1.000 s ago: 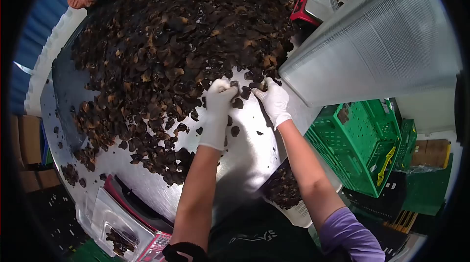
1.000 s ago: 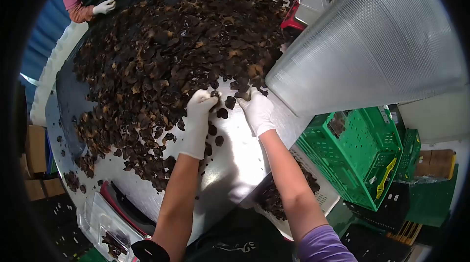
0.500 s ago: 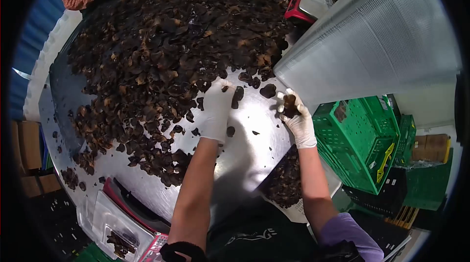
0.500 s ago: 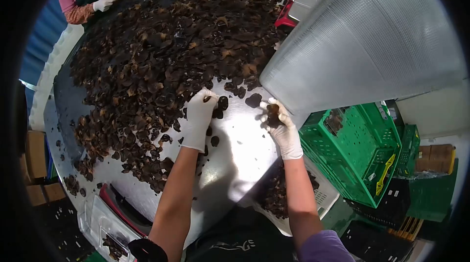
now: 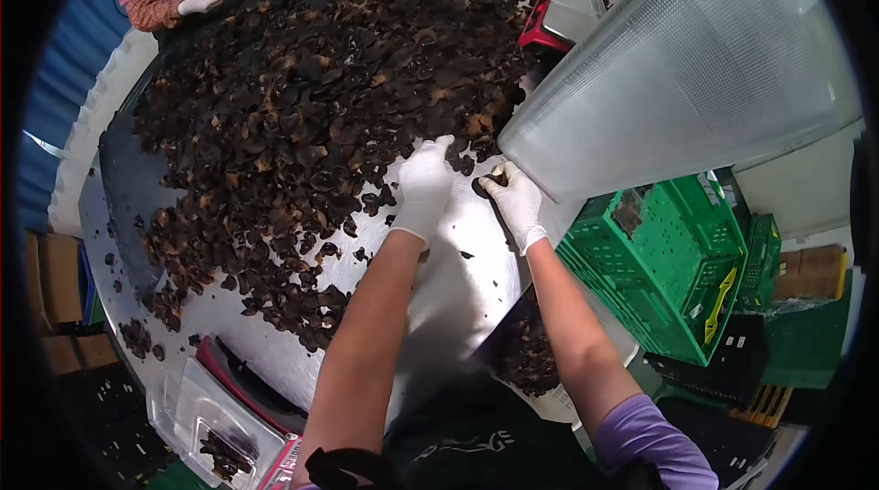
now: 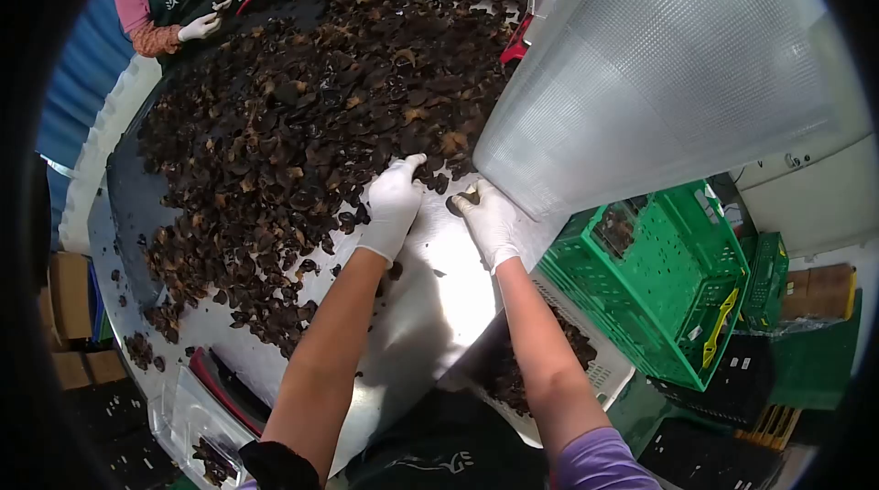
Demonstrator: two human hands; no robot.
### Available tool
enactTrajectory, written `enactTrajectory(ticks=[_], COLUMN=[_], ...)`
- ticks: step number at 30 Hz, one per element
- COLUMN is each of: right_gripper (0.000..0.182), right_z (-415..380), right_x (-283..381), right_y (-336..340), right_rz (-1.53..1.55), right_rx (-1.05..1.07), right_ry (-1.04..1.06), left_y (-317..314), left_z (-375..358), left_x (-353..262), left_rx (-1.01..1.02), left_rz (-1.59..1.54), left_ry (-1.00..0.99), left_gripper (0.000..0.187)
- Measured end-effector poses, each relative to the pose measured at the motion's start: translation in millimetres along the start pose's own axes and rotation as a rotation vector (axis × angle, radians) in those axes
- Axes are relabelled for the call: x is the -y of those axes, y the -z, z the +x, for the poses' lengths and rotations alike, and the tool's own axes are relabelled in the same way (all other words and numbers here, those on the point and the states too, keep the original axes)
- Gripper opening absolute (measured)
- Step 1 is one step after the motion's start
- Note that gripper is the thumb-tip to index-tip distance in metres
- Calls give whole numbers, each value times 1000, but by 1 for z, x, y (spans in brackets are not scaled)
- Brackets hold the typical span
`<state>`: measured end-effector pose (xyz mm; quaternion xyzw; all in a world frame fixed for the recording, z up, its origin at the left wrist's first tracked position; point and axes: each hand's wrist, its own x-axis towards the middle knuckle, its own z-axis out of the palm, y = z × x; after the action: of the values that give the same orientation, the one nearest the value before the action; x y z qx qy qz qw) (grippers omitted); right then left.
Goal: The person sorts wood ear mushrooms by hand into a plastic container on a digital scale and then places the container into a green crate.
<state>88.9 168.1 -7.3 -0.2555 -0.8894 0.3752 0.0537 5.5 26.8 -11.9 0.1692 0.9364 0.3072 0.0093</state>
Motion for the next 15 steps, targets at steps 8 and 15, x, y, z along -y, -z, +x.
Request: enactTrajectory(ticks=[8,15], right_gripper=[19,10], right_z=[18,16], right_x=[-31,-25], right_y=[7,11], right_rz=[451,660], right_rx=[212,258], right_ry=[-75,-77], left_y=[-4,71], left_z=[3,-73], left_x=[2,19], left_rx=[-8,143], left_rz=[-73,-1600], left_ry=[212,580], left_gripper=[13,15])
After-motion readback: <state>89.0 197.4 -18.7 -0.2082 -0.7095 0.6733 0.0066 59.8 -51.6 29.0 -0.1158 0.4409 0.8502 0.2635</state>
